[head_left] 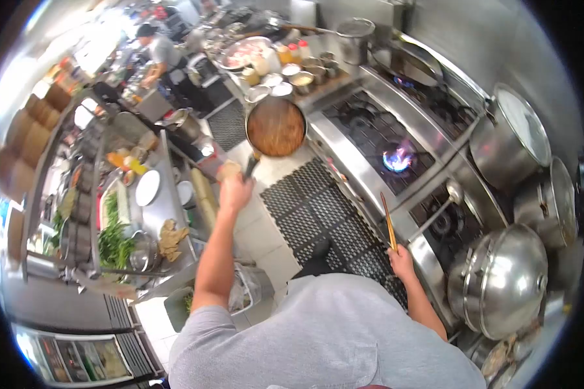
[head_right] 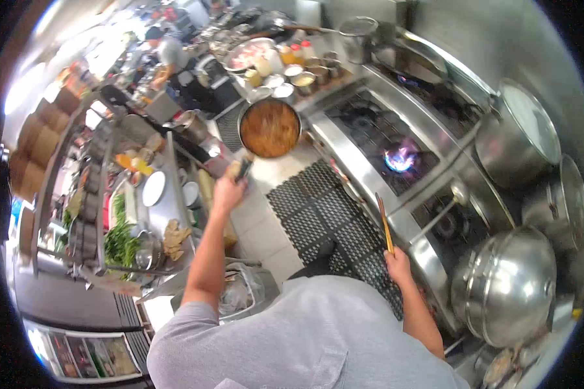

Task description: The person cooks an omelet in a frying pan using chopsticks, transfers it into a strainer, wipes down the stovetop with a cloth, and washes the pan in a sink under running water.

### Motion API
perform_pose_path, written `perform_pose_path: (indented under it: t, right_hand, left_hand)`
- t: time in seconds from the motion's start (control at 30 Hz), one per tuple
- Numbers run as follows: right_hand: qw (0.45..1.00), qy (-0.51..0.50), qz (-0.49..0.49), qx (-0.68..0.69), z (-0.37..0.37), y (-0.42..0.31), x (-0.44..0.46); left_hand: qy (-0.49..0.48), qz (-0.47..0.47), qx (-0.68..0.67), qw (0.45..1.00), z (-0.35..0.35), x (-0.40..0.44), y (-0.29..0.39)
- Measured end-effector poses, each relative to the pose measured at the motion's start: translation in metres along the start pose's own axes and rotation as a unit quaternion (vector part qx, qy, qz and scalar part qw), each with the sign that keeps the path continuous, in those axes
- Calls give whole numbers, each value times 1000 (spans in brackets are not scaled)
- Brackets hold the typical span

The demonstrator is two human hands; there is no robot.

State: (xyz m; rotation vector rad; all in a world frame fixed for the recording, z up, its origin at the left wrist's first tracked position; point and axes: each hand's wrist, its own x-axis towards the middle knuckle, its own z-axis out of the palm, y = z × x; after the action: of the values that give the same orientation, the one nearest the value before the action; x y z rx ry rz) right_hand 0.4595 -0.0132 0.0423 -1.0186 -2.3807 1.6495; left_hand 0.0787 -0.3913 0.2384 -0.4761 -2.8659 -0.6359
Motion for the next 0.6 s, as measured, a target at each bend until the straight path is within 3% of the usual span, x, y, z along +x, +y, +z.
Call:
perform_pose_path:
  t: [0.1,0.13,0.17,0.23,0.3,0.43,0.57,0.6]
  right_hand:
    - [998,-39,-38,25,19,-13,1]
    - [997,-47,-51,20,25,-17,1]
    - [997,-59,-41,40,28,-37,-7]
    - [994,-37,-100,-17,54,1,14]
    - [994,-65,-89,16,47,-42,-10]
    - [995,-89,-37,29,45,-63,-35]
    - [995,-100,-9,16,37,-48,-46]
    - [994,-101,9,30,36,-35,-45]
  left_hand:
    - [76,-33,93,992,-151,40,66]
    - [110,-6,58,992,-182,49,75]
    - [163,21,65,984,-197,64,70]
    - [149,2,1,989,-211,86,53]
    - [64,-90,-186,976,-198,86,35]
    - [-40,-192,-467,862,-153,50,14]
    - [-98,-307,-497,806,-65,-16,-39]
    - [-92,-312,-445,834,-31,-41,-56]
